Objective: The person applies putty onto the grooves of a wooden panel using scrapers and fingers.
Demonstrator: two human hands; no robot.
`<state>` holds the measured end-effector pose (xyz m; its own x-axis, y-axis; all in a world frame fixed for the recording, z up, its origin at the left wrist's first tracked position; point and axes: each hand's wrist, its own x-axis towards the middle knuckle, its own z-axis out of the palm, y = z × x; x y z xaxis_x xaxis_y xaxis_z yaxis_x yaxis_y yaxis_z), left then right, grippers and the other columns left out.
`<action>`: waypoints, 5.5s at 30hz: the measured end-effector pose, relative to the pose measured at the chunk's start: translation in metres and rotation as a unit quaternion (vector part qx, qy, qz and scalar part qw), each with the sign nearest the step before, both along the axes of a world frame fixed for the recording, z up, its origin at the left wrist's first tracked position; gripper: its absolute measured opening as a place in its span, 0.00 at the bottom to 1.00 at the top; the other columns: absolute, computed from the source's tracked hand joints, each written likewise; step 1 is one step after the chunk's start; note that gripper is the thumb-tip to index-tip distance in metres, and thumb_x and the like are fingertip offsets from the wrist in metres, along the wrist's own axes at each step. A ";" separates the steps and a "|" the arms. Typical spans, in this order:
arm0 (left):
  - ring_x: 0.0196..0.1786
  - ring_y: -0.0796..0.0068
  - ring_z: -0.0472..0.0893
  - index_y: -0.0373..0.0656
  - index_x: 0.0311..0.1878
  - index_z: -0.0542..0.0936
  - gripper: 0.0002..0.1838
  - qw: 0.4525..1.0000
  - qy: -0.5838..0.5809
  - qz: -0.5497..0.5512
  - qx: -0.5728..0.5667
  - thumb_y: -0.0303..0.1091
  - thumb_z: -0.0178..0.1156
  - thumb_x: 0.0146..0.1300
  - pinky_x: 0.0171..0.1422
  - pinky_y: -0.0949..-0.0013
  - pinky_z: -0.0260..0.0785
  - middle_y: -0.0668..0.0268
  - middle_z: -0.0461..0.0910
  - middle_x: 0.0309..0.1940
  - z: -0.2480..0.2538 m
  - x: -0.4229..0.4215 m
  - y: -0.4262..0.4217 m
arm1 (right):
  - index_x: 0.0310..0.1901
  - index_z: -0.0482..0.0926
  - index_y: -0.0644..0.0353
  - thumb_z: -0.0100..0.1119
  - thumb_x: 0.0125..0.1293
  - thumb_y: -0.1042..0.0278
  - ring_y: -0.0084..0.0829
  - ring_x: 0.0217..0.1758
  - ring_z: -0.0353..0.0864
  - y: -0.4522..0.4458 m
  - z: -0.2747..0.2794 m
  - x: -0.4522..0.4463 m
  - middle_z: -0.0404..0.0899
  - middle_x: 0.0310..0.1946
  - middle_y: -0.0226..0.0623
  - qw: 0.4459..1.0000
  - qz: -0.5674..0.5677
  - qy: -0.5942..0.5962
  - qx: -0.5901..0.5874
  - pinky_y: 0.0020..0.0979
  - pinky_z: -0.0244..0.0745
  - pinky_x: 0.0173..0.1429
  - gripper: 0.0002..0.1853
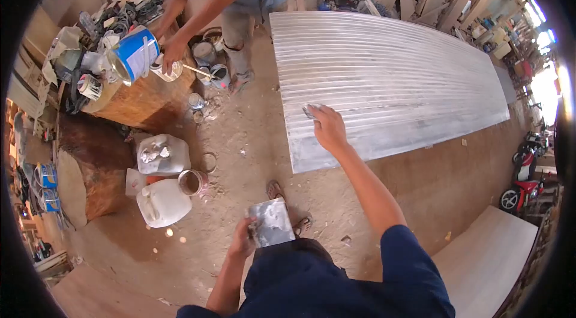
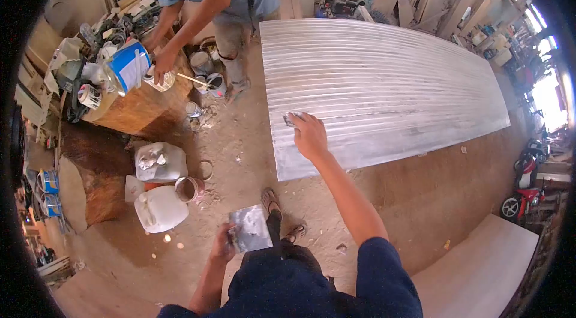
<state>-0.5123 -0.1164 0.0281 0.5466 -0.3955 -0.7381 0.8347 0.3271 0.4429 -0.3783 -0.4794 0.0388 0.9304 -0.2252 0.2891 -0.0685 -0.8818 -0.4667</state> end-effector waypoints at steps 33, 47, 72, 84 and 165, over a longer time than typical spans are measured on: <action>0.44 0.72 0.81 0.41 0.50 0.76 0.16 0.996 -0.010 0.088 -0.006 0.37 0.56 0.61 0.50 0.67 0.75 0.66 0.80 0.41 -0.009 0.175 0.002 | 0.54 0.79 0.59 0.53 0.57 0.77 0.45 0.57 0.72 -0.032 -0.058 0.133 0.75 0.53 0.44 0.977 -0.069 0.181 -0.090 0.45 0.66 0.61 0.21; 0.41 0.71 0.82 0.38 0.49 0.77 0.16 0.990 -0.006 0.136 -0.022 0.37 0.56 0.61 0.48 0.66 0.76 0.64 0.81 0.38 -0.012 0.147 -0.013 | 0.60 0.75 0.53 0.60 0.56 0.70 0.42 0.60 0.71 0.009 -0.050 0.155 0.74 0.54 0.43 0.980 0.027 0.153 -0.124 0.43 0.66 0.63 0.26; 0.44 0.70 0.82 0.38 0.52 0.75 0.18 0.991 0.017 0.128 -0.029 0.36 0.56 0.62 0.51 0.65 0.75 0.62 0.81 0.43 -0.010 0.135 -0.031 | 0.56 0.76 0.60 0.54 0.57 0.76 0.46 0.56 0.73 -0.052 -0.067 0.164 0.74 0.52 0.47 0.982 -0.082 0.138 -0.097 0.46 0.66 0.60 0.22; 0.42 0.70 0.81 0.40 0.49 0.76 0.16 0.994 -0.011 0.108 0.013 0.39 0.55 0.62 0.48 0.65 0.75 0.64 0.80 0.39 0.008 0.148 -0.028 | 0.54 0.79 0.56 0.52 0.59 0.73 0.50 0.53 0.75 0.073 -0.007 0.085 0.78 0.48 0.47 0.966 0.150 0.191 0.094 0.45 0.72 0.57 0.20; 0.43 0.66 0.81 0.40 0.48 0.78 0.17 0.949 0.080 -0.285 -0.111 0.41 0.57 0.62 0.53 0.62 0.73 0.63 0.82 0.40 -0.017 -0.075 -0.367 | 0.52 0.75 0.56 0.56 0.64 0.67 0.37 0.49 0.78 -0.216 -0.054 -0.475 0.80 0.47 0.36 0.393 -0.482 -0.169 0.765 0.43 0.73 0.50 0.15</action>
<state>-0.5875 -0.4834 0.0110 0.0858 -0.7481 -0.6580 0.9546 -0.1275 0.2694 -0.8529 -0.6950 -0.0153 0.1674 -0.5767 -0.7996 0.2672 0.8073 -0.5262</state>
